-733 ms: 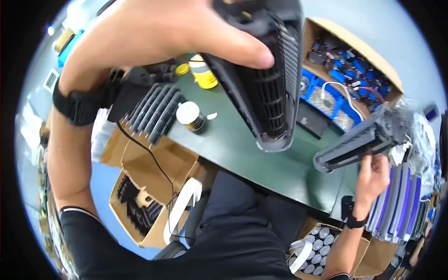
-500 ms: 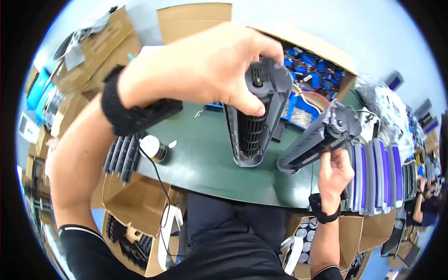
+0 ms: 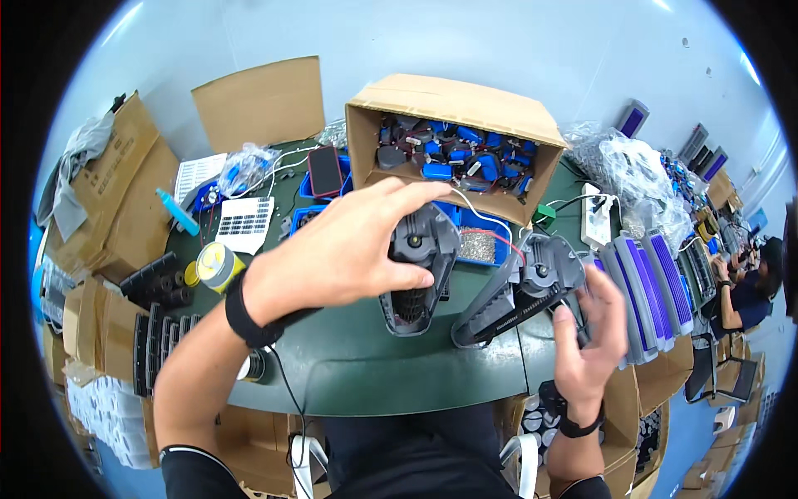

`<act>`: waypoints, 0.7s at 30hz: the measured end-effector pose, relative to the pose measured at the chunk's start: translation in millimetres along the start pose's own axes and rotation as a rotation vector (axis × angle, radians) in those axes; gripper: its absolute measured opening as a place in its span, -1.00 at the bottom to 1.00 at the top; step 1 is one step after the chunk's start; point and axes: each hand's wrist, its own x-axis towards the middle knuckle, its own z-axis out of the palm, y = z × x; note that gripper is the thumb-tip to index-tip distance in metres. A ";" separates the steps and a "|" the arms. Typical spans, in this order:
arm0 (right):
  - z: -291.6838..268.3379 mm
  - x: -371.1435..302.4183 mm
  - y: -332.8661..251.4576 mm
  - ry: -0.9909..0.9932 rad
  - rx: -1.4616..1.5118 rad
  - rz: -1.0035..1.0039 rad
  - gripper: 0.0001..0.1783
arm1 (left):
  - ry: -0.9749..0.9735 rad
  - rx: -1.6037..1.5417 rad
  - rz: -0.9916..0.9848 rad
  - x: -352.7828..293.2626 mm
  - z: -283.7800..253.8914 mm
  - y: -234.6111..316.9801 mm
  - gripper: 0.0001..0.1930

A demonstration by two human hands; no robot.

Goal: The person assembles a grey electronic device, likely a portable fan, by connecting a blue motor unit to the main body and securing it with screws. They then attach a purple front grille and fasten the casing using a cordless screwdriver. The process involves handling wires, screws, and plastic components on a workbench.

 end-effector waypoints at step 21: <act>10.1 6.7 -22.6 -0.003 -0.022 -0.252 -0.67 | 0.764 -0.382 -0.506 -67.4 62.2 49.0 -0.58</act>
